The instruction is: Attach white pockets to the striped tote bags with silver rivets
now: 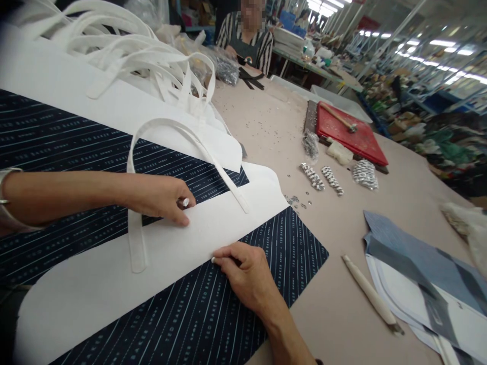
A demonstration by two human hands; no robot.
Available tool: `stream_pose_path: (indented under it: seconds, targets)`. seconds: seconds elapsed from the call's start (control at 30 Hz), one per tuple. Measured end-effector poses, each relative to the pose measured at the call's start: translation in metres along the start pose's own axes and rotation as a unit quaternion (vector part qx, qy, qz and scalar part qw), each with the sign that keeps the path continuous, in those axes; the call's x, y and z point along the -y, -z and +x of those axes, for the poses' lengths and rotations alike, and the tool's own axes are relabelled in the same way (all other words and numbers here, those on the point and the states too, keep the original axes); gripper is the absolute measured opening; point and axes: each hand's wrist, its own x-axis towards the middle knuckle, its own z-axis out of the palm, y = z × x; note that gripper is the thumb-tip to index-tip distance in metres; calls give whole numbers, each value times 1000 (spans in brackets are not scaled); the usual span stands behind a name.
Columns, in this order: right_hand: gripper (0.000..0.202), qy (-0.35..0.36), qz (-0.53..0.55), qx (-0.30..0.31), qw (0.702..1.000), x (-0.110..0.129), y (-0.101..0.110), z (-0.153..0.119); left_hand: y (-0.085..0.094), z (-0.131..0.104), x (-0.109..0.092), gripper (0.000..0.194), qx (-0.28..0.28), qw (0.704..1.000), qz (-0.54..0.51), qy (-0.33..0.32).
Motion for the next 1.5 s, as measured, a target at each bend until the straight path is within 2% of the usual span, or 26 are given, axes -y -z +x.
stream_pose_path:
  seconds: [0.1, 0.23, 0.4, 0.5, 0.97, 1.1, 1.27, 1.4, 1.5]
  targets:
    - [14, 15, -14, 1, 1000, 1, 0, 1, 5, 3, 2, 27, 60, 995, -63, -44]
    - [14, 37, -19, 0, 999, 1, -1, 2, -3, 7, 3, 29, 90, 980, -176, -33]
    - [14, 66, -27, -13, 997, 0, -3, 0, -23, 15, 10, 34, 229, 913, -337, 1]
    - [13, 78, -44, -19, 996, -1, -4, -1, -31, 21, 16, 36, 273, 880, -389, 8]
    - [10, 66, -96, -18, 993, -3, -7, -4, -39, 28, 18, 24, 258, 866, -428, 19]
    - [11, 55, -86, -7, 995, -2, -3, 2, -39, 29, 17, 24, 252, 873, -416, 25]
    - [15, 6, -74, -3, 997, -2, 0, 6, -32, 27, 12, 27, 199, 910, -360, 54]
    - [20, 8, -93, -30, 995, -4, 0, 5, -29, 25, 8, 18, 207, 910, -358, 33]
    - [20, 12, -97, -35, 995, -4, -1, 5, -30, 26, 8, 19, 206, 911, -357, 32]
